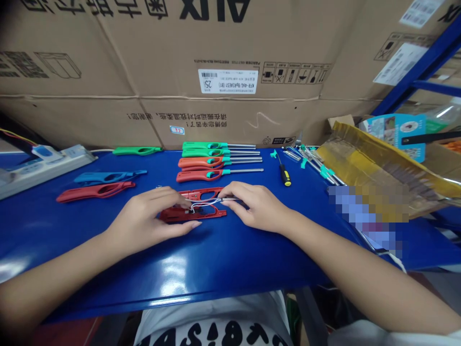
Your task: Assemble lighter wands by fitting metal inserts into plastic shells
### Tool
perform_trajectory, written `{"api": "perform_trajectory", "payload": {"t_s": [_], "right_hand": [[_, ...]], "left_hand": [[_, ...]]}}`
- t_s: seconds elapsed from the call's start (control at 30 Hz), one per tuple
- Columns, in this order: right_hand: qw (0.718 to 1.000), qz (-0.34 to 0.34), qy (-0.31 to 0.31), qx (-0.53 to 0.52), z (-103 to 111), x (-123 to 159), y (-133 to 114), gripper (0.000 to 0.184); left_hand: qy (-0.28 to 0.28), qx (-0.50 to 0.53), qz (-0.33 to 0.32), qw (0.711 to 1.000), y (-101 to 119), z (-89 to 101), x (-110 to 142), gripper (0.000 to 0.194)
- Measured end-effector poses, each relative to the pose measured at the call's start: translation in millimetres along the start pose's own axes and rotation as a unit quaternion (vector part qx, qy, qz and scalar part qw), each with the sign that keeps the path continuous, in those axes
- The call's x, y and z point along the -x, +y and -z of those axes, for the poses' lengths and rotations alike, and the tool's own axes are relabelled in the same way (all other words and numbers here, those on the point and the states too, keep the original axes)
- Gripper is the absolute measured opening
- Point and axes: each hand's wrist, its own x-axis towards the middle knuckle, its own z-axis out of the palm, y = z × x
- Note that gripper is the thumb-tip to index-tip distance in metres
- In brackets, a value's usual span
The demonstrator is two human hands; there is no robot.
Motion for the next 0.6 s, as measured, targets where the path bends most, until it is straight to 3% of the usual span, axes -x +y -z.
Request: {"api": "perform_trajectory", "payload": {"t_s": [0.13, 0.37, 0.5, 0.6], "right_hand": [[0.998, 0.037, 0.028, 0.032, -0.6, 0.8, -3.8, 0.023], [0.990, 0.125, 0.031, 0.064, 3.2, -1.3, -3.1, 0.018], [0.992, 0.115, 0.021, 0.051, 4.5, -1.8, -2.6, 0.013], [0.997, 0.071, 0.016, 0.031, 3.7, -1.8, -1.7, 0.010]], "left_hand": [[-0.028, -0.007, 0.002, 1.000, 0.5, -1.2, 0.4, 0.033], [-0.035, -0.024, -0.022, 0.999, -1.4, -1.9, 1.2, 0.026], [-0.039, -0.033, -0.039, 0.998, -2.7, -2.5, 1.7, 0.014], [-0.022, -0.047, -0.048, 0.998, -3.3, -2.8, 1.4, 0.014]]}}
